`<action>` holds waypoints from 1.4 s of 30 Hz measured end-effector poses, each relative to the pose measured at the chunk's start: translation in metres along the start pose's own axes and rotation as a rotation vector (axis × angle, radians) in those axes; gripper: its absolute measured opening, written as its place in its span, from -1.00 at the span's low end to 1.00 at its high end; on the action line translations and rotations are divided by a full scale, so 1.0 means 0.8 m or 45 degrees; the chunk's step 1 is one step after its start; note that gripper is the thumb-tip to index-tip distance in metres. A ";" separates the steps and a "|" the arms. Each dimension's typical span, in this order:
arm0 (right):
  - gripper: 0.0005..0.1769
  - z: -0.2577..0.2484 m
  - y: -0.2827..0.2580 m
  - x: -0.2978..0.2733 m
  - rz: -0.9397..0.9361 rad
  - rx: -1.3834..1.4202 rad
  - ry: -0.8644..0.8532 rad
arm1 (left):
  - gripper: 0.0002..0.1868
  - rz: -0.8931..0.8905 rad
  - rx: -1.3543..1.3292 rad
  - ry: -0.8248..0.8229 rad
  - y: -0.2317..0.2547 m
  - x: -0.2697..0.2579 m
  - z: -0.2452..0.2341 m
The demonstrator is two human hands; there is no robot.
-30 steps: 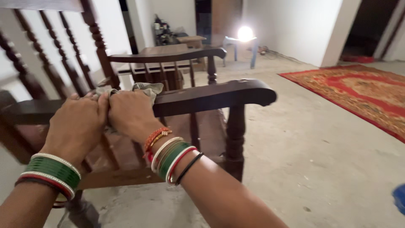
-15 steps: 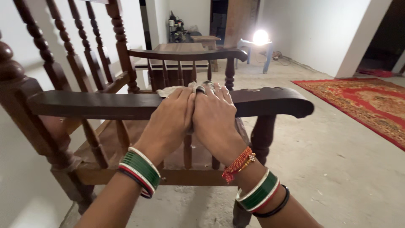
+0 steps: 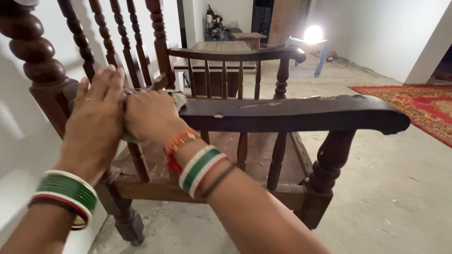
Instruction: The person wipes the legs, armrests, and seat of a wooden chair using a cloth.
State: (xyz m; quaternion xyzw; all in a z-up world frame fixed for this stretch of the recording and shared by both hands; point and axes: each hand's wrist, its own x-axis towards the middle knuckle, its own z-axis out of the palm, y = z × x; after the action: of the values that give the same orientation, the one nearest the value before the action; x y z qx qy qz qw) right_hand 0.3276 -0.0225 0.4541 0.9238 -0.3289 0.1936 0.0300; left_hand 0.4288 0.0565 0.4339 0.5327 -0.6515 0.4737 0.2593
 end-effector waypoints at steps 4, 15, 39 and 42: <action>-0.67 0.006 0.013 -0.005 0.006 0.060 0.175 | -0.46 -0.492 -0.652 -0.253 0.011 0.001 -0.008; -0.63 -0.066 0.124 -0.144 0.168 0.048 0.199 | -0.38 -0.418 -0.647 -0.311 0.159 0.063 -0.005; -0.61 -0.107 0.192 -0.223 0.446 -0.105 0.130 | -0.33 -0.258 -0.399 -0.405 0.249 0.093 0.008; -0.73 -0.077 0.145 -0.165 0.194 -0.045 0.275 | -0.27 -0.229 -0.143 -0.318 0.168 0.059 0.022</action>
State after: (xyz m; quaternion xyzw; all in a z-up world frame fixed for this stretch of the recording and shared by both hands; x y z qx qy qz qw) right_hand 0.1415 -0.0234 0.4525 0.8692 -0.3964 0.2879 0.0667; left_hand 0.2913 0.0170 0.4208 0.6282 -0.6538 0.3417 0.2471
